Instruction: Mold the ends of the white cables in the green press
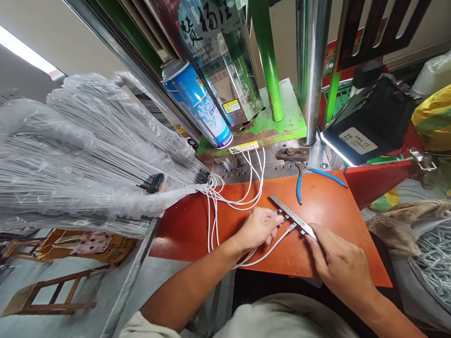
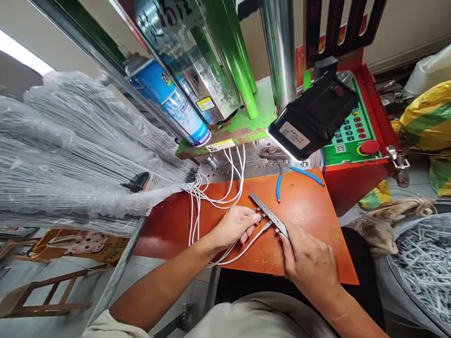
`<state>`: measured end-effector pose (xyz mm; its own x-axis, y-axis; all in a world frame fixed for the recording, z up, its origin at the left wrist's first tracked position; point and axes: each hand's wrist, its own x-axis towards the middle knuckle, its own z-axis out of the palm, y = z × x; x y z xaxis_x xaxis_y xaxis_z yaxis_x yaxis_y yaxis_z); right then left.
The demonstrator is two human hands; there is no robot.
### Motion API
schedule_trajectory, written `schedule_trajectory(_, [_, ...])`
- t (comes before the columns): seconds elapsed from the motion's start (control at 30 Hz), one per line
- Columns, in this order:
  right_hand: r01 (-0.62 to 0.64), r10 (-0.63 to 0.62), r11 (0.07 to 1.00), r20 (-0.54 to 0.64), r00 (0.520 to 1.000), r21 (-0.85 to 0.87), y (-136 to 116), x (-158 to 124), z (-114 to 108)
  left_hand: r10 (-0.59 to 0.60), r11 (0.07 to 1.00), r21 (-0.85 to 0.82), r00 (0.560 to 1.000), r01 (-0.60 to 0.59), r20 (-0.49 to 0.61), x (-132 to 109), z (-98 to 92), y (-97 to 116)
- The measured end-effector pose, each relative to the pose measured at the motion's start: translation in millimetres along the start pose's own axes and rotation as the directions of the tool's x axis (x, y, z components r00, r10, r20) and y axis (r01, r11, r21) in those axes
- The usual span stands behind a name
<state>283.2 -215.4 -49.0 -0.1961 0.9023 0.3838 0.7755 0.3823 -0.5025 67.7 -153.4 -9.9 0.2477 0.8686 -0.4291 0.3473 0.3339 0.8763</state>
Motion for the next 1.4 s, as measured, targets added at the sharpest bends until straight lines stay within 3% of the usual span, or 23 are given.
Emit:
schedule_trajectory(0.27, [0.055, -0.056, 0.998, 0.039, 0.998, 0.026, 5, -2, 2, 0.002, 1.000, -0.015, 1.000, -0.003, -0.009, 1, 1.5, 2])
schedule_trajectory(0.47, [0.142, -0.143, 0.989, -0.040, 0.989, -0.040, 2, -4, 4, -0.015, 1.000, -0.013, 1.000, 0.015, -0.013, 0, 2.7, 6])
schedule_trajectory(0.63, [0.141, -0.149, 0.984, 0.063, 0.987, 0.110, 7, 0, -3, -0.010, 0.999, -0.036, 1.000, 0.009, -0.022, 1, 5.6, 8])
schedule_trajectory(0.8, [0.093, -0.099, 0.991, 0.060, 0.993, 0.096, 9, 0, -4, 0.016, 0.997, -0.073, 0.997, -0.010, 0.078, -1, -1.1, 4])
schedule_trajectory(0.83, [0.063, -0.066, 0.995, 0.044, 0.997, 0.074, 8, -1, -3, 0.038, 0.998, -0.042, 0.998, -0.035, 0.059, -2, -4.3, 2])
schedule_trajectory(0.93, [0.015, -0.018, 0.998, 0.038, 0.999, 0.060, 5, -2, -1, 0.148, 0.982, 0.137, 0.980, -0.130, -0.135, -4, -14.5, -3])
schedule_trajectory(1.0, [0.009, -0.013, 0.997, 0.056, 0.998, 0.073, 4, -1, -1, 0.157, 0.974, 0.189, 0.972, -0.123, -0.175, -3, -19.2, -5])
schedule_trajectory(1.13, [0.019, -0.024, 0.997, 0.070, 0.997, 0.073, 3, 0, -3, 0.021, 0.994, 0.104, 0.999, -0.017, -0.047, 2, -20.4, -1])
schedule_trajectory(1.27, [0.069, -0.074, 0.995, 0.066, 0.995, 0.074, 4, 1, -5, 0.035, 0.992, 0.125, 0.999, -0.033, -0.017, 7, -18.7, 8])
schedule_trajectory(1.4, [0.128, -0.138, 0.987, 0.101, 0.985, 0.098, 9, 1, -6, 0.085, 0.964, 0.255, 0.996, -0.077, -0.024, 11, -15.1, 4])
